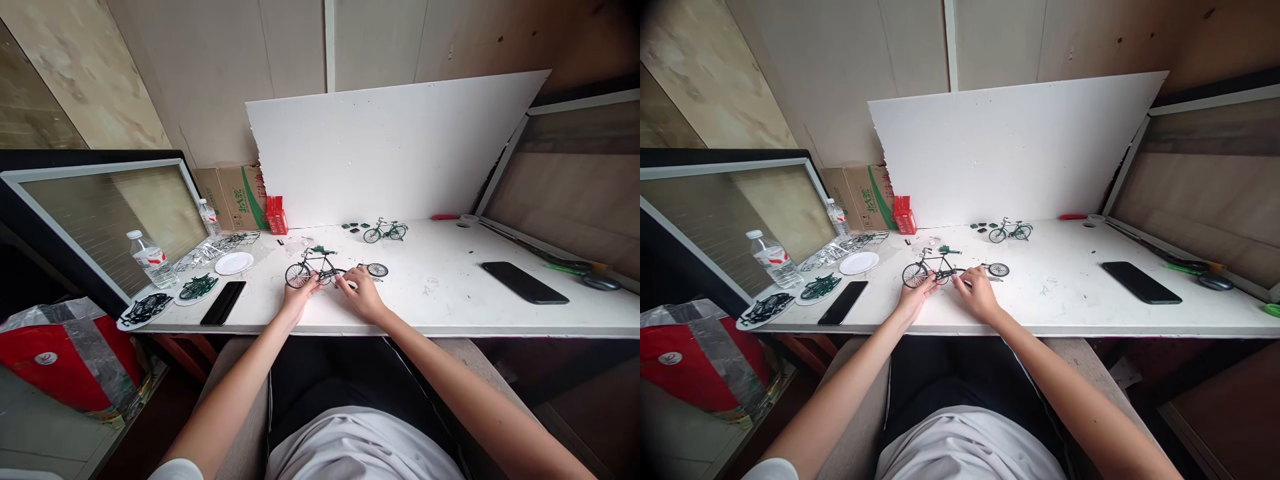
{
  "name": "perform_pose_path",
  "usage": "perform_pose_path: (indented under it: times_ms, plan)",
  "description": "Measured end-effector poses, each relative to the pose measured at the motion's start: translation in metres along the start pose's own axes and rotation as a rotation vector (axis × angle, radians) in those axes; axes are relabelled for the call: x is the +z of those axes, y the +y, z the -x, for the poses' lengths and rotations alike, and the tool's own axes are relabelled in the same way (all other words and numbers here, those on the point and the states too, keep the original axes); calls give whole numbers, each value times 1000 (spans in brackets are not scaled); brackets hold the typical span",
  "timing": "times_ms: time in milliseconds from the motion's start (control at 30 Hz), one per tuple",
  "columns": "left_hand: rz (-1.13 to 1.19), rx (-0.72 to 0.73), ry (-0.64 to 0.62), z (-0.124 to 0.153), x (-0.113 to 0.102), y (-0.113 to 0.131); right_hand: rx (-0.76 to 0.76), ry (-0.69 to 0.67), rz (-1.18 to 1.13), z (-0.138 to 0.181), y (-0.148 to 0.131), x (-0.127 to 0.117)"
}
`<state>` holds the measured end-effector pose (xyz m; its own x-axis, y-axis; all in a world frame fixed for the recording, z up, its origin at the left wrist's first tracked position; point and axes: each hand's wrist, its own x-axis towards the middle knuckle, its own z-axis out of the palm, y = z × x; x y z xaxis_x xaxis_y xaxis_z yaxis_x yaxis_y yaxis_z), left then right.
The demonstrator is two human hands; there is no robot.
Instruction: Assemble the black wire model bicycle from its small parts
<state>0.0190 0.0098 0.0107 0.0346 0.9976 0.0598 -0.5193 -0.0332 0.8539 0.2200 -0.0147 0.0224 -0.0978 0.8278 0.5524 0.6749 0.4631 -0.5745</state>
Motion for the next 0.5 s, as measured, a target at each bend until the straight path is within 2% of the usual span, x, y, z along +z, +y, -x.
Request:
perform_pose_path:
  times_ms: [100,267,500]
  plan:
    - [-7,16,-2,2,3,0,57,-33,-174,1,-8,4]
    - [-34,18,1,3,3,0,134,-136,-447,0,-1,6]
    - [-77,4,-17,3,4,0,164,-130,-505,0,2,6]
